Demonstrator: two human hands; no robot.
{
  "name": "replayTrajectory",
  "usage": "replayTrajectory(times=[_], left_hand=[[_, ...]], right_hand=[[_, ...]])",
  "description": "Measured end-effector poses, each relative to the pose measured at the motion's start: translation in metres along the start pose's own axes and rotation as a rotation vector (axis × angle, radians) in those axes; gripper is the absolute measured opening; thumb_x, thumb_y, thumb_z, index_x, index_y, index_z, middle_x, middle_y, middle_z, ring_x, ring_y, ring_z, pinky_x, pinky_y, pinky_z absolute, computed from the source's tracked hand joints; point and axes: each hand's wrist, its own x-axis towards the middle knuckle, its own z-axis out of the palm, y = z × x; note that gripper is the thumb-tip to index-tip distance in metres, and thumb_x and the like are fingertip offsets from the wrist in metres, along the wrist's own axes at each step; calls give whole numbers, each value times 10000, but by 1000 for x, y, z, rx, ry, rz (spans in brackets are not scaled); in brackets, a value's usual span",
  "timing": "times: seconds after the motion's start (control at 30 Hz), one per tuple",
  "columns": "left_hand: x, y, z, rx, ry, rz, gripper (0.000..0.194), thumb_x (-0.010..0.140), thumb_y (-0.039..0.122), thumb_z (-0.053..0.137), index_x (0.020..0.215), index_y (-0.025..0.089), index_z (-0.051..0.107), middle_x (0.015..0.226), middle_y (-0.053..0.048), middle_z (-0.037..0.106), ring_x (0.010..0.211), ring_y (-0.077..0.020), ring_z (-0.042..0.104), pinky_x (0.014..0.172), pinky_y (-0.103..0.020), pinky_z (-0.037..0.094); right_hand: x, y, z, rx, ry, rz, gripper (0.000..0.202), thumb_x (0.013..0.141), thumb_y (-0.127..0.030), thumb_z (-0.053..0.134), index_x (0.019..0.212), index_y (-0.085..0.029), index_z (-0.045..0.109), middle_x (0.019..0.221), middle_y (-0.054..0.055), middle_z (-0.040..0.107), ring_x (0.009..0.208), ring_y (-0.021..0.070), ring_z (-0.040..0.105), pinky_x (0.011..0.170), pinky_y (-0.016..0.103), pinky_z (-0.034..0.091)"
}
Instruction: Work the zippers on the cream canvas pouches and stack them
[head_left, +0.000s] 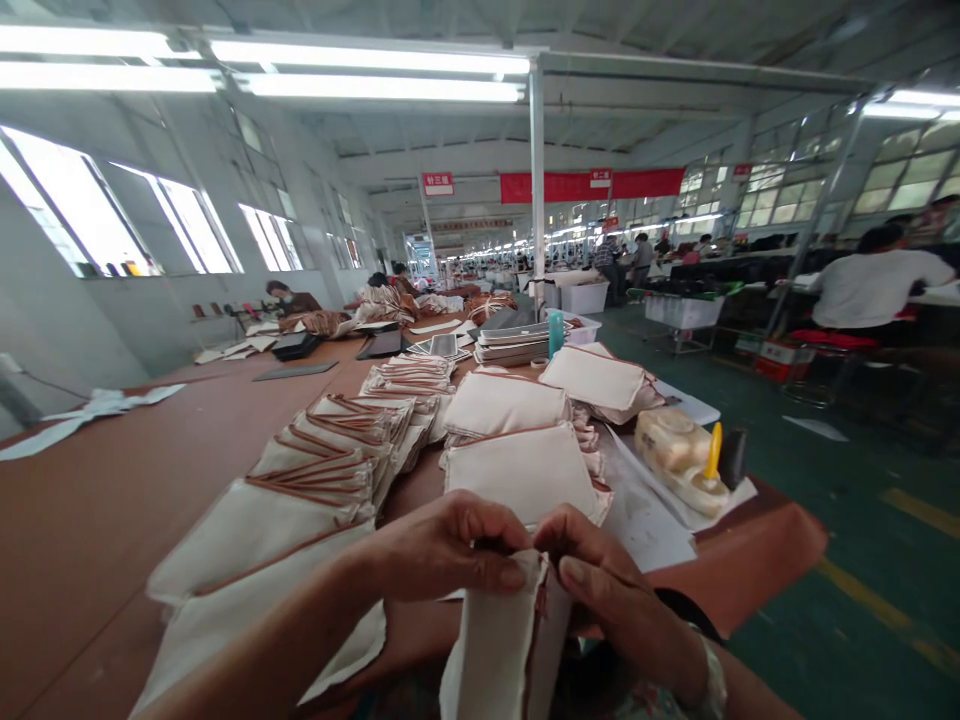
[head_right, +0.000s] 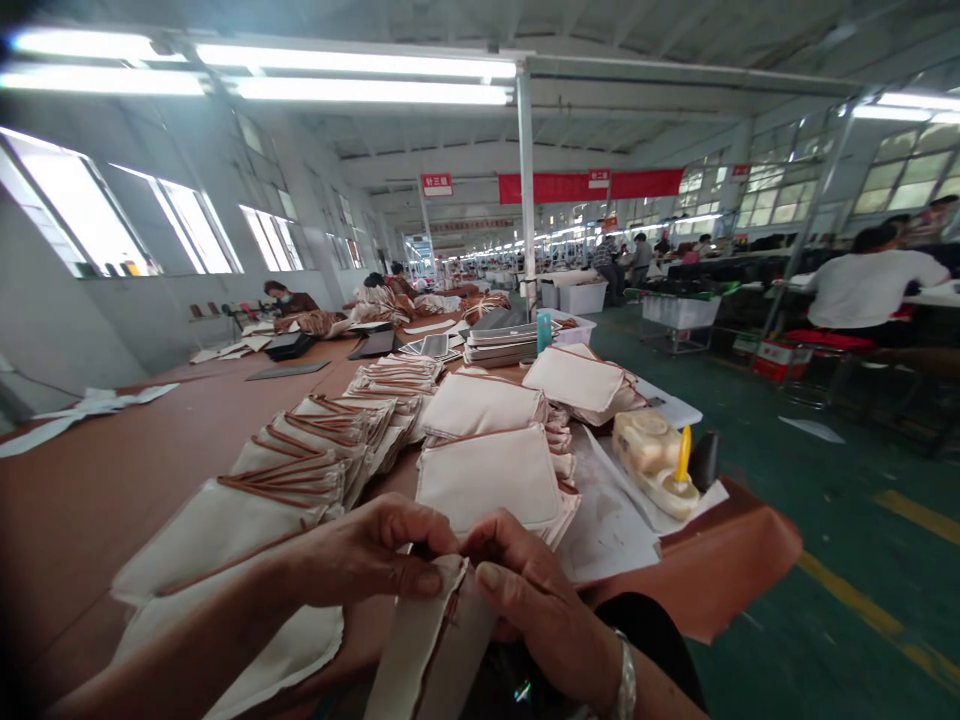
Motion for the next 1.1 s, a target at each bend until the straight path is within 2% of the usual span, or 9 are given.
replayTrajectory(times=[0.13,0.23,0.33,0.5,0.63,0.73,0.9,1.0,1.1], left_hand=[[-4,-11,-1,9,44,-21,358,798,416,742,968,106,692,826,-30,611,720,-127,494,681,-215,381],[-3,-25,3,-22,76,-8,334,785,401,746,944,114,681,830,-27,614,730,-131,495,688,-218,382],[-1,-33,8,-58,112,3,283,780,352,737,933,123,670,830,-20,617,723,-123,491,677,-211,370],[3,-43,14,-62,164,-44,239,748,293,730,896,116,669,779,-16,607,670,-114,485,606,-202,345],[4,-48,25,-213,223,-32,242,719,274,734,871,97,669,725,-12,586,611,-98,465,583,-199,340],[5,-42,33,-316,270,4,246,704,273,737,836,71,689,721,-38,609,622,-104,490,609,-202,367],[10,-37,35,-332,298,-23,306,678,356,800,743,75,696,643,-34,608,545,-90,474,556,-196,353],[12,-41,36,-354,317,-36,313,656,357,805,728,71,700,655,-60,632,550,-107,497,561,-214,366],[15,-47,38,-359,329,-55,307,653,356,795,736,78,693,641,-51,619,523,-98,461,535,-218,335]], right_hand=[[1,6,-5,-335,41,-97,252,923,-430,588,932,-183,538,738,-34,454,655,118,378,563,222,313],[-1,11,0,-446,64,-163,228,933,-412,574,921,-186,554,767,-21,477,701,136,414,635,247,358],[-4,14,3,-403,105,-141,216,952,-396,539,911,-188,577,813,-5,512,767,152,460,718,266,390],[-5,18,-1,-283,134,61,193,970,-359,484,891,-195,548,729,-33,450,661,124,419,593,226,358],[-3,13,-3,-316,150,50,202,965,-308,447,801,-197,486,648,-59,361,570,108,341,512,218,292],[-1,5,-1,-395,147,7,227,971,-298,422,775,-193,473,665,-50,382,600,115,351,524,222,298],[-1,-1,2,-480,145,-33,232,964,-286,426,758,-189,474,691,-41,408,669,130,382,583,232,324],[-3,1,1,-455,139,-13,217,952,-283,438,758,-189,470,693,-41,404,674,131,375,588,233,322],[-5,2,1,-394,141,10,220,949,-289,434,756,-188,463,684,-41,395,664,131,363,592,234,323]])
